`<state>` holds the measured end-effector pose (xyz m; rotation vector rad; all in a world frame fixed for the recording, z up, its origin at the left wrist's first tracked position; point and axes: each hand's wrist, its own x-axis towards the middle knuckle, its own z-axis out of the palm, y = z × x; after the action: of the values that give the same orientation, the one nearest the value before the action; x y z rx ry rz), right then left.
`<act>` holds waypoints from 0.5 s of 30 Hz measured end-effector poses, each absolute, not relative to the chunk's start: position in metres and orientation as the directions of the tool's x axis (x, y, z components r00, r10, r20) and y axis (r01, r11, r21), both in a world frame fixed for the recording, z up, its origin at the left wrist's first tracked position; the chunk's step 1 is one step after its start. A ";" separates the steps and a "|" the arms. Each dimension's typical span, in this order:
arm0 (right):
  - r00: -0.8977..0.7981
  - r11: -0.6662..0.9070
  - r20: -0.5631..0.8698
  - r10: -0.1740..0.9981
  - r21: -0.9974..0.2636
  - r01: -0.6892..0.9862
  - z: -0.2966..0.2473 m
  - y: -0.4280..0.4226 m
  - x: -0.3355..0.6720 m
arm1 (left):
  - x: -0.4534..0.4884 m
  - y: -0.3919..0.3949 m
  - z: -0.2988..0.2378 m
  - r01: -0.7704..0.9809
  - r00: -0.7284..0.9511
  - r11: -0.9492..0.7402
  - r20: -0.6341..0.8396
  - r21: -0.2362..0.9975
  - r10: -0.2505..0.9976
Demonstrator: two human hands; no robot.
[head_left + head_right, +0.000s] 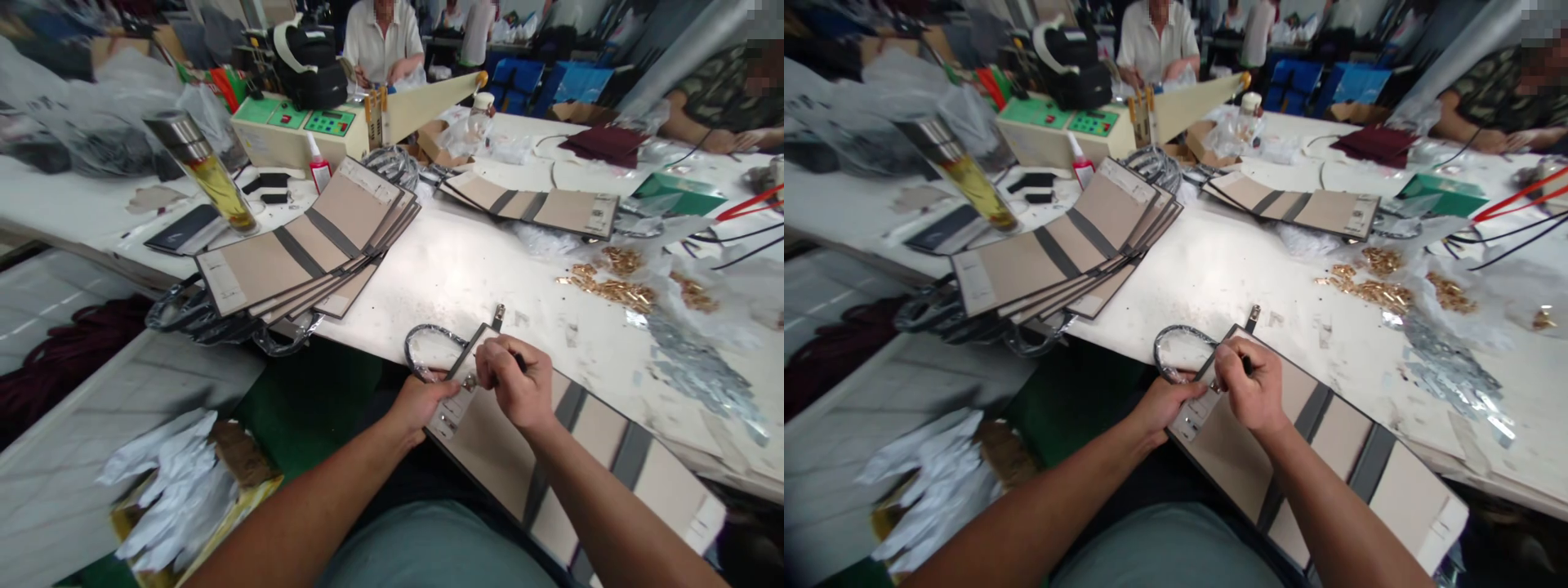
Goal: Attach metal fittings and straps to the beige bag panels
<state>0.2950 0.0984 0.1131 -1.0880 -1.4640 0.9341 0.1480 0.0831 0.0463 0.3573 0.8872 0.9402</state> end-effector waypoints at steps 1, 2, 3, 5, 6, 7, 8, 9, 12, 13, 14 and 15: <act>-0.066 0.245 0.236 0.970 -0.945 0.215 0.115 0.097 0.302 | 0.148 0.083 0.046 -0.537 0.285 0.571 -0.504 0.620 0.815; -0.067 0.186 0.174 0.983 -0.938 0.292 0.117 0.096 0.309 | 0.147 0.082 0.045 -0.531 0.283 0.576 -0.511 0.621 0.812; -0.041 0.112 0.104 0.994 -0.919 0.379 0.120 0.096 0.318 | 0.146 0.081 0.044 -0.525 0.283 0.582 -0.518 0.620 0.807; 0.058 -0.031 0.002 0.998 -0.826 0.563 0.122 0.099 0.336 | 0.146 0.080 0.044 -0.516 0.289 0.594 -0.527 0.618 0.799; 0.102 -0.080 -0.018 0.995 -0.754 0.652 0.122 0.101 0.343 | 0.145 0.079 0.045 -0.511 0.294 0.598 -0.529 0.618 0.796; 0.122 -0.110 -0.029 0.992 -0.672 0.733 0.119 0.105 0.349 | 0.146 0.079 0.046 -0.502 0.297 0.603 -0.531 0.620 0.794; 0.120 -0.121 -0.042 0.992 -0.592 0.797 0.116 0.108 0.353 | 0.146 0.078 0.047 -0.492 0.297 0.607 -0.535 0.624 0.791; 0.105 -0.120 -0.058 0.993 -0.525 0.843 0.112 0.111 0.355 | 0.147 0.077 0.048 -0.481 0.293 0.609 -0.539 0.631 0.790; 0.065 -0.092 -0.080 0.995 -0.425 0.900 0.099 0.115 0.354 | 0.148 0.071 0.047 -0.447 0.238 0.589 -0.546 0.673 0.804; 0.056 -0.083 -0.076 0.996 -0.423 0.902 0.095 0.114 0.353 | 0.148 0.070 0.044 -0.424 0.205 0.572 -0.541 0.702 0.815; 0.047 -0.075 -0.074 0.996 -0.437 0.897 0.091 0.113 0.353 | 0.146 0.068 0.039 -0.399 0.163 0.549 -0.532 0.734 0.831; 0.044 -0.075 -0.077 0.996 -0.465 0.882 0.086 0.113 0.354 | 0.143 0.068 0.032 -0.331 0.122 0.521 -0.512 0.787 0.850</act>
<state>0.3535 0.1130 0.0855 -2.0344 -1.9095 0.5550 0.1427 0.0675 0.0320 0.5622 1.1408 0.9313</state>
